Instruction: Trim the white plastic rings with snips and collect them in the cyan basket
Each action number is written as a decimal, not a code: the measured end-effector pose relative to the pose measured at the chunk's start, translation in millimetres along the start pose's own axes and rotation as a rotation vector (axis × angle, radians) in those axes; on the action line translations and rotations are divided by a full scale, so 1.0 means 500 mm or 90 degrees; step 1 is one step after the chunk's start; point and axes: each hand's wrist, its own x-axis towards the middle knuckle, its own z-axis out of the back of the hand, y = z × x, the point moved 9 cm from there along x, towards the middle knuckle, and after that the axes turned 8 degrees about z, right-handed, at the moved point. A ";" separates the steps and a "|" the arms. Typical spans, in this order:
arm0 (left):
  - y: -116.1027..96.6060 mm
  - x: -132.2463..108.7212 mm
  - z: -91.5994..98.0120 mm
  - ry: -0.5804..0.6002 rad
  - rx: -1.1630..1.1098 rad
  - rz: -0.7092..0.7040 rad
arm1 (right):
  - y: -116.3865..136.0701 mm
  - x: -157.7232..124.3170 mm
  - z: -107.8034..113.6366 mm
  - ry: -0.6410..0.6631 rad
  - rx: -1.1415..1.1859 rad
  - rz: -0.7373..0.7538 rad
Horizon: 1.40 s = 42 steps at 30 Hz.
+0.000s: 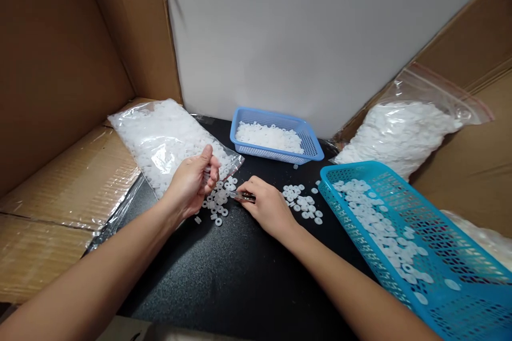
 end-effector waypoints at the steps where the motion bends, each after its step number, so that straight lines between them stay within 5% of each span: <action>1: 0.002 0.000 -0.003 0.007 0.028 -0.003 | -0.003 -0.002 0.001 -0.002 0.000 -0.004; 11: 0.002 0.000 -0.011 0.047 0.096 -0.045 | 0.000 0.010 0.007 -0.058 0.113 -0.020; 17: 0.020 -0.008 -0.035 0.123 0.291 -0.097 | -0.022 -0.014 0.081 -0.164 0.304 -0.077; 21: 0.021 -0.040 -0.066 0.169 0.379 -0.208 | -0.012 -0.043 0.113 -0.212 0.385 -0.097; 30: -0.006 -0.100 -0.092 0.153 0.407 -0.415 | 0.031 -0.059 0.085 -0.203 0.556 -0.074; 42: -0.010 -0.108 -0.101 0.161 0.474 -0.451 | 0.028 -0.068 0.084 -0.201 0.564 -0.098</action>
